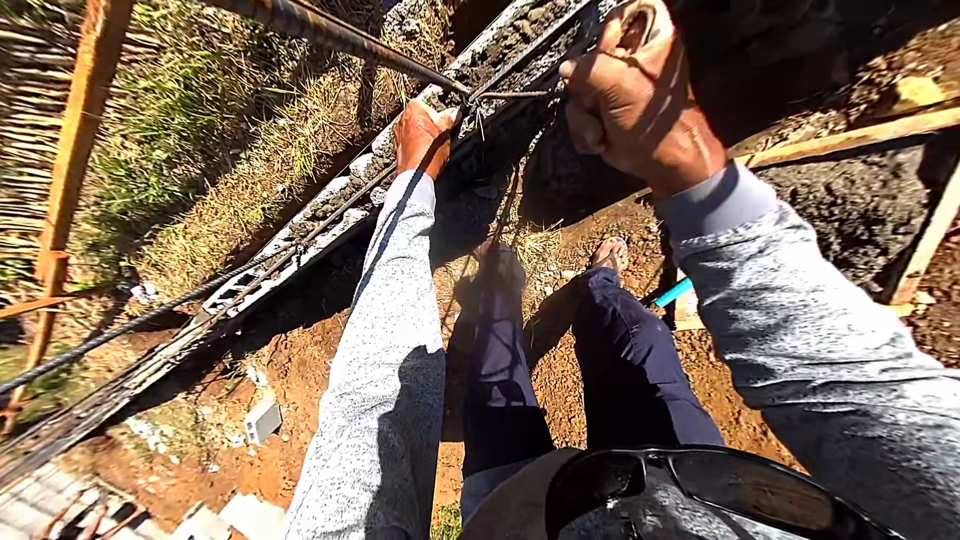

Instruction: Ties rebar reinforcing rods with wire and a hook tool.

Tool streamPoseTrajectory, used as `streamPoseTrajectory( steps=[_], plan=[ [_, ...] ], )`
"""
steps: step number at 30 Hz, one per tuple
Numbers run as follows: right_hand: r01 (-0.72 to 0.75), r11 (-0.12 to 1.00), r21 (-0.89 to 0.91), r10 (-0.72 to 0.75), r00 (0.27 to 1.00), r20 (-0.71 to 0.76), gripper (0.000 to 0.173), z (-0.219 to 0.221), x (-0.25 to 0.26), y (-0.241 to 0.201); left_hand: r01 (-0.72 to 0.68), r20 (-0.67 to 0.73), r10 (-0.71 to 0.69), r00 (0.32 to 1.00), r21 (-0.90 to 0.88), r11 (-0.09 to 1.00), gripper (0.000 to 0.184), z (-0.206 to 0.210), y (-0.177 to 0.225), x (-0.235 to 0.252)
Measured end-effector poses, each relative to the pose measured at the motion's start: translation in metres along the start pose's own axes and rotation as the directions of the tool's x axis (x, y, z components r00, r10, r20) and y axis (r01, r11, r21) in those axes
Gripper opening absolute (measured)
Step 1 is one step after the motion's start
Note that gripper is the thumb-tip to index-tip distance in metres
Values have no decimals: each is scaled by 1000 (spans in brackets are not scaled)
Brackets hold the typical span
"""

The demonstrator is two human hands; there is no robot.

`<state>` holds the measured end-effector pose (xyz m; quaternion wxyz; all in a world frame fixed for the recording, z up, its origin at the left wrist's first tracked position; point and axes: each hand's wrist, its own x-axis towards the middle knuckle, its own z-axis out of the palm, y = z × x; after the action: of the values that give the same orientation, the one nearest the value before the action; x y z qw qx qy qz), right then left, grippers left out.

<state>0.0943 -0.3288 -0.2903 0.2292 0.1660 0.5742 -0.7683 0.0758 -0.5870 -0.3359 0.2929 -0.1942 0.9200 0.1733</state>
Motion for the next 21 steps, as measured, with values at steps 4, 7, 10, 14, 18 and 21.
streamPoseTrajectory(
  steps=[4,7,10,14,18,21],
  plan=[
    [99,976,-194,-98,995,13,29,18,-2,-9,6,-23,-7,1000,-48,999,47,2,-1,-3],
    [143,932,-332,-139,990,37,25,23,0,-14,-38,-71,27,997,-156,987,40,8,-6,-12],
    [170,909,-381,-167,985,41,25,25,4,-19,-52,-108,23,994,-272,961,30,23,9,-42],
    [199,899,-390,-195,980,49,26,29,3,-19,-84,-166,33,986,-308,948,36,45,33,-75],
    [205,869,-451,-205,978,47,26,34,0,-20,-64,-167,18,986,-275,959,29,51,45,-75],
    [212,853,-477,-217,975,44,28,41,-1,-20,-51,-147,16,989,-238,970,31,51,55,-77]
  ],
)
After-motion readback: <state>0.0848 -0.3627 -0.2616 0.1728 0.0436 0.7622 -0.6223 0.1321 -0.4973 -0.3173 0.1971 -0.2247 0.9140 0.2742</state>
